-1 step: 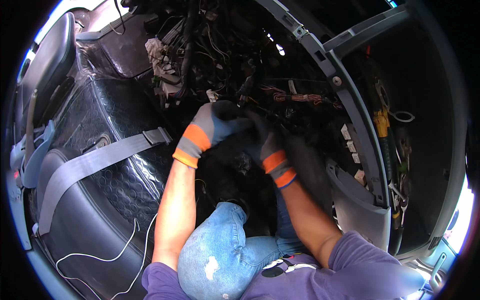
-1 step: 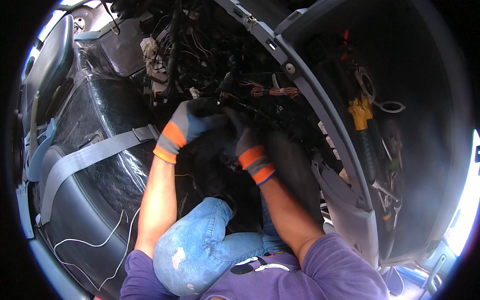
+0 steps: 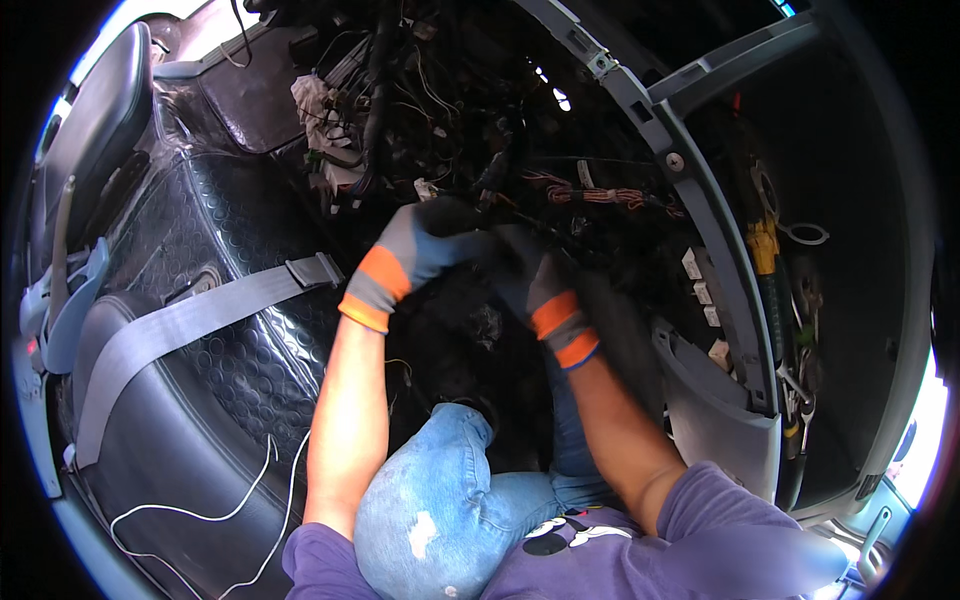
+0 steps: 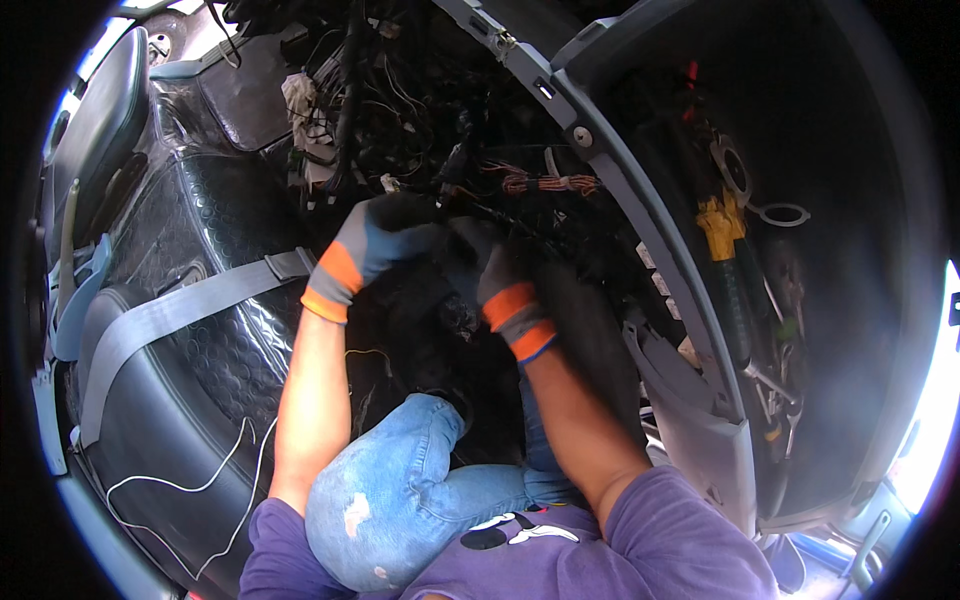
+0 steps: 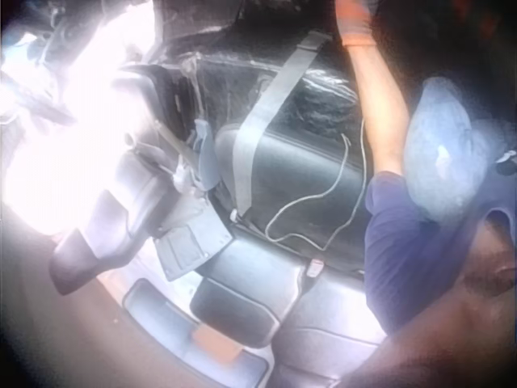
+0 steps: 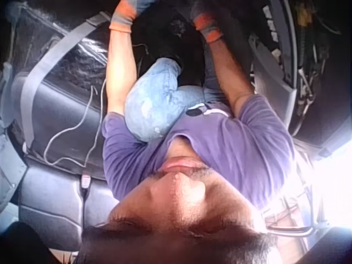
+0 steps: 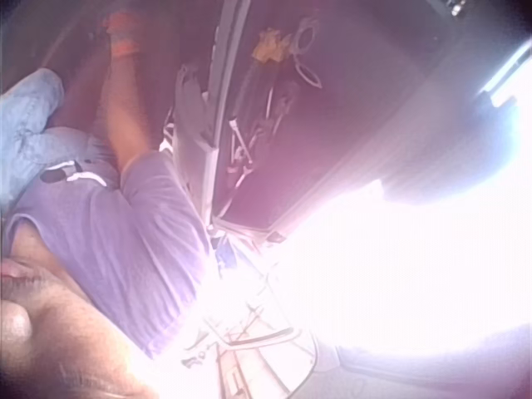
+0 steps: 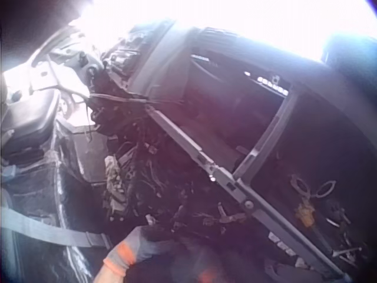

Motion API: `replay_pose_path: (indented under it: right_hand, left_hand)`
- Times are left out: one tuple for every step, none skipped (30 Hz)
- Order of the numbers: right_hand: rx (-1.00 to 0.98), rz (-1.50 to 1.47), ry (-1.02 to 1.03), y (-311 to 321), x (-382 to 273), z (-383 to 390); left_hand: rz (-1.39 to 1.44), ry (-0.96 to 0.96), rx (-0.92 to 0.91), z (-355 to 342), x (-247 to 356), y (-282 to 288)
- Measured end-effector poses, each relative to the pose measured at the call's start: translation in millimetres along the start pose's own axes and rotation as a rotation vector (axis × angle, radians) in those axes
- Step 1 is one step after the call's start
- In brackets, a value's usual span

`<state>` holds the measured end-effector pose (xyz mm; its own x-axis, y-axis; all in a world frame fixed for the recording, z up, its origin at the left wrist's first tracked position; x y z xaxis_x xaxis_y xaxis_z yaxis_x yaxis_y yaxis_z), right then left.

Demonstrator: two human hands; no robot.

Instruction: The person kneels inside a vehicle and works on the wiring harness under the dashboard. They use their hands to separate, connect, and organize various wires and connectors within the confined space.

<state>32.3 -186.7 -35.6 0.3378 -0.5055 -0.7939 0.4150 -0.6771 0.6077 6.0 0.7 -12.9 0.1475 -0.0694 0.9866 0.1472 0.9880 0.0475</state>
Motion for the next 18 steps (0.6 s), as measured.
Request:
replay_pose_path:
  right_hand:
    - [-0.066,-0.009,-0.045,6,-7,-5]
    - [-0.131,-0.018,-0.091,12,-14,-9]
    - [-0.194,-0.024,-0.132,19,-23,-14]
    - [-0.213,0.019,-0.101,20,-29,-18]
    - [-0.231,0.062,-0.069,21,-34,-22]
    - [-0.248,0.108,-0.042,21,-35,-24]
    - [-0.265,0.088,-0.044,19,-33,-26]
    - [-0.284,0.068,-0.045,15,-28,-29]
    - [-0.292,0.049,-0.059,16,-21,-29]
    - [-0.314,-0.030,-0.089,18,-15,-29]
    - [-0.336,-0.110,-0.119,21,-10,-28]
    - [-0.364,-0.197,-0.143,19,-12,-30]
    - [-0.346,-0.182,-0.162,19,-15,-31]
    - [-0.327,-0.167,-0.181,20,-19,-33]
    - [-0.310,-0.154,-0.198,19,-24,-33]
    - [-0.274,-0.200,-0.174,18,-22,-33]
    - [-0.238,-0.246,-0.152,18,-20,-31]
    - [-0.206,-0.293,-0.126,17,-18,-31]
  left_hand:
    - [0.190,0.037,-0.037,2,-5,8]
    - [0.380,0.072,-0.075,3,-10,11]
    - [0.316,0.101,-0.155,4,-15,7]
    - [0.252,0.133,-0.222,10,-24,0]
    - [0.187,0.165,-0.289,14,-32,-4]
    - [0.066,0.105,-0.444,8,-29,-12]
    - [0.098,-0.009,-0.450,6,-41,-23]
    - [-0.090,0.083,-0.357,3,-58,-20]
    - [-0.276,0.174,-0.277,-2,-55,-19]
    - [-0.284,0.150,-0.285,-3,-50,-19]
    - [-0.291,0.127,-0.292,-2,-45,-17]
    - [-0.303,0.111,-0.292,0,-37,-12]
    - [-0.282,0.122,-0.272,1,-38,-6]
    - [-0.260,0.132,-0.254,3,-41,2]
    - [-0.241,0.144,-0.233,7,-41,9]
    - [-0.142,0.136,-0.225,14,-18,16]
    - [-0.177,0.088,-0.209,12,-20,22]
    - [-0.190,0.135,-0.183,16,-13,28]
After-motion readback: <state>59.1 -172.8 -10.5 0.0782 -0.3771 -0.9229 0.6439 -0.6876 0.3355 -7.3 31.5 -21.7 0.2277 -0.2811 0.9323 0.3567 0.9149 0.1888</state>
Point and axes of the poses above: each hand's wrist, its own z-axis away from the middle knuckle, its own y-axis out of the back of the hand, x = y × z, the point moved 2 cm from there along -z, towards the middle knuckle, and after that the axes turned 4 degrees about -x, right-handed, at the moved point
